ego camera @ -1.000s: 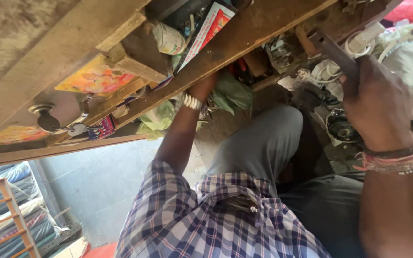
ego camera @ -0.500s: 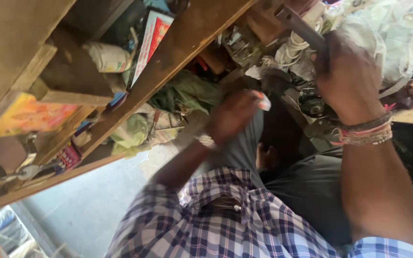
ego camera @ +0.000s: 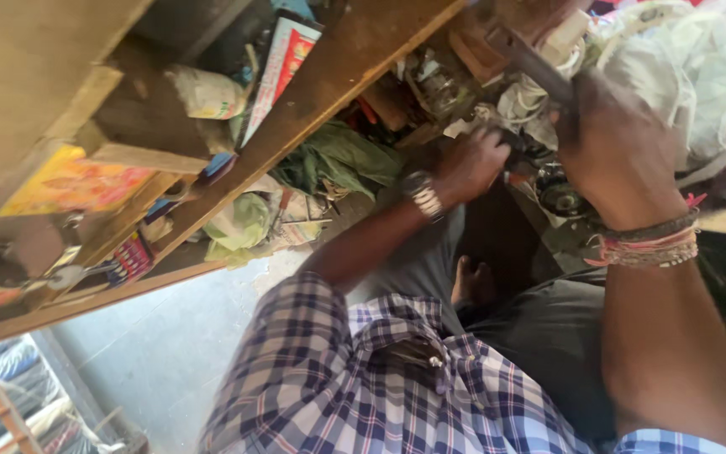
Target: The person disassembles and reassembles a small electric motor on a cluttered workbench. They use a hammer to tap components, insert the rotor into the stator, and fit end caps and washers while handling wires and small parts.
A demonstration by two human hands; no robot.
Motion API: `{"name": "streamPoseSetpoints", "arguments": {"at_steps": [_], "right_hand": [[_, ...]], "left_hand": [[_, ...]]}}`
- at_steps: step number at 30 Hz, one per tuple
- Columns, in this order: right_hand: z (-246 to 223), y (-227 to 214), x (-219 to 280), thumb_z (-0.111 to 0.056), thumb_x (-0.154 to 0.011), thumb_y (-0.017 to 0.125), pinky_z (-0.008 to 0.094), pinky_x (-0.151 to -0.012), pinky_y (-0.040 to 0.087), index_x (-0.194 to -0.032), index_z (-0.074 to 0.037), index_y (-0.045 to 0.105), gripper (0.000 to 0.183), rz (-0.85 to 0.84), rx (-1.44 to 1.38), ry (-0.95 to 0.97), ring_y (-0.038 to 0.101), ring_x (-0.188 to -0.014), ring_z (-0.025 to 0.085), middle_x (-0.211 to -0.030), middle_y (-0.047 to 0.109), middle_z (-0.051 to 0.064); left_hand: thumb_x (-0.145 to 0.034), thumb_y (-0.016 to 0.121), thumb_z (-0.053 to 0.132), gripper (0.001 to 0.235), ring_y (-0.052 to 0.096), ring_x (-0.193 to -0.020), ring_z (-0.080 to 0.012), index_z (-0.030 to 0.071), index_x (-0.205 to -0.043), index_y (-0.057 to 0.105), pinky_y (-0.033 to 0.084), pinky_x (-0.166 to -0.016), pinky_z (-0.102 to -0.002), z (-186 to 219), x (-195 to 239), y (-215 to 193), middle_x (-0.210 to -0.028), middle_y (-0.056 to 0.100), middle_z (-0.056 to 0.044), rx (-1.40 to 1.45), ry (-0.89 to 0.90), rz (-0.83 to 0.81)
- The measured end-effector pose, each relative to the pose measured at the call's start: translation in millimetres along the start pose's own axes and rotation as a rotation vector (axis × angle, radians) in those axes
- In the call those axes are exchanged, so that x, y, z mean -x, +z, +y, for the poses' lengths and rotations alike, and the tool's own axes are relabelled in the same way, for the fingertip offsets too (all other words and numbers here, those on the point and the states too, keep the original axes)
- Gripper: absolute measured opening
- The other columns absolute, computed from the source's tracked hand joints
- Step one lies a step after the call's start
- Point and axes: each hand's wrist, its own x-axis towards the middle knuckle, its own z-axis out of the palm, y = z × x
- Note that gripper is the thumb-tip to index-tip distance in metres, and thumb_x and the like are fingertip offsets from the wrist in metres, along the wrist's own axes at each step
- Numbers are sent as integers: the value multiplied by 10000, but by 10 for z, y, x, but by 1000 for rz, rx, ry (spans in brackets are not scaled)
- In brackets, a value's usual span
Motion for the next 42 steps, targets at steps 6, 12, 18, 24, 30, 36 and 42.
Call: {"name": "streamPoseSetpoints", "arguments": {"at_steps": [6,12,18,24,30,36,42], "right_hand": [[132,266,-220,-365,-864,728,544,-738,538,-1035,-72,666,345,-258,-24,-13,690,-870,434,-930,715,205],[165,295,-364,-452,-834,706,530,-783,554,-1001,-114,735,379,-391,-13,2,717,-916,403,-939,750,191],[313,452,-521,-580,-796,729,492,-797,569,-1078,-134,748,528,-584,109,-18,731,-927,368,-967,760,169],[518,899,-701,-593,-778,756,397,-716,588,-1033,-57,776,594,-957,-90,-95,779,-766,253,-804,794,143],[-138,685,-5,-480,-763,699,544,-679,550,-1273,-221,712,572,-346,-303,-1,708,-838,433,-955,755,187],[-626,-427,961,-532,-892,674,561,-865,551,-1094,-105,747,478,-431,-90,458,690,-1001,466,-1004,740,240],[-879,-2623,1868,-460,-881,697,516,-966,552,-1233,-88,682,513,-792,47,671,675,-1136,445,-1171,724,236]], "left_hand": [[-874,695,216,211,650,-743,-289,89,-1043,697,518,-629,-442,640,367,-1842,-848,661,-118,180,253,-256],[-950,864,112,313,665,-817,-226,50,-1066,580,545,-662,-352,1429,765,-4425,-875,638,-83,-224,307,770],[-1053,761,207,338,459,-578,-187,81,-794,584,352,-550,-357,1366,764,-5547,-646,492,-40,-957,-171,684],[-979,797,505,542,446,-519,-148,115,-750,500,354,-462,-331,1228,771,-5661,-597,474,-1,-712,-284,374],[-788,816,423,422,539,-513,-209,113,-739,535,438,-464,-367,1385,560,-5972,-614,557,-34,-376,-425,285],[-828,803,371,360,607,-600,-260,124,-734,559,485,-540,-418,1316,578,-6128,-656,575,-60,-264,-336,319],[-855,759,383,313,635,-649,-291,106,-852,615,516,-591,-447,1296,550,-6288,-703,624,-78,-73,-433,244]]}}
